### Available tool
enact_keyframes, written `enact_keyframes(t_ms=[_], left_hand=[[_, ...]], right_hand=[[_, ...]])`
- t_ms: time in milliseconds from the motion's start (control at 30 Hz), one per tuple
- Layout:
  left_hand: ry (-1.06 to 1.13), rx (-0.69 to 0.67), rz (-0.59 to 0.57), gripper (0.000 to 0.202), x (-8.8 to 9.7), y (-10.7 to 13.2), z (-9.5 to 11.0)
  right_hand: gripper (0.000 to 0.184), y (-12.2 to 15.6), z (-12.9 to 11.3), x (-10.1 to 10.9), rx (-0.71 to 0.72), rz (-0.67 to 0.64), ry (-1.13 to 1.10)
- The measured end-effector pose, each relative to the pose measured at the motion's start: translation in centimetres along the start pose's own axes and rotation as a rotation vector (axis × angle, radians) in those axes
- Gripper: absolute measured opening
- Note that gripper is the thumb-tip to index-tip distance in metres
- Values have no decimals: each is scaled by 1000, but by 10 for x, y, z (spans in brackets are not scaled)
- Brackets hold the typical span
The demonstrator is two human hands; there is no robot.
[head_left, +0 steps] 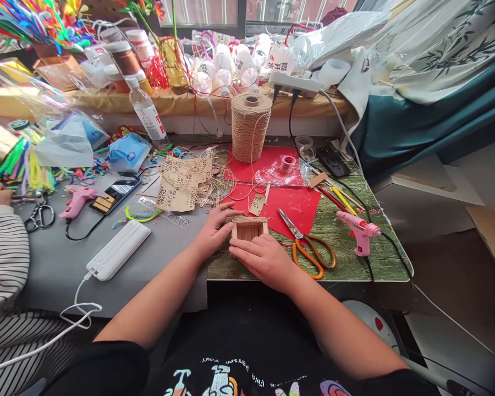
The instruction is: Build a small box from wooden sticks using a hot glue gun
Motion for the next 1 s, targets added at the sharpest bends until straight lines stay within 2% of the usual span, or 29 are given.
enact_keyframes(t_ms=[200,400,533,667,867,1000], left_hand=[[-55,7,1,29,-2,1,-1],[106,119,-5,38,-3,5,-17],[90,129,-3,39,-5,7,-23],[27,111,6,43,-7,5,-21],[-31,69,-2,38,-10,5,-15],[-49,51,-32,40,-11,6,-9]], right_hand=[[38,0,0,0,-6,2,-21],[37,2,-1,-3,11,23,8],[37,3,-3,-4,44,17,82],[38,0,-6,1,74,20,134],[33,1,-5,4,94,-4,116],[34,4,-2,4,60,9,71]])
Point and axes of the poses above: each hand's wrist, its own y-axis away from the middle knuckle, its own x-axis out of the back of the hand, z = x × y, the point moved 7 cm from there along -y, towards the middle knuckle, and after that the axes turned 7 degrees about -x, right-handed, at the moved point
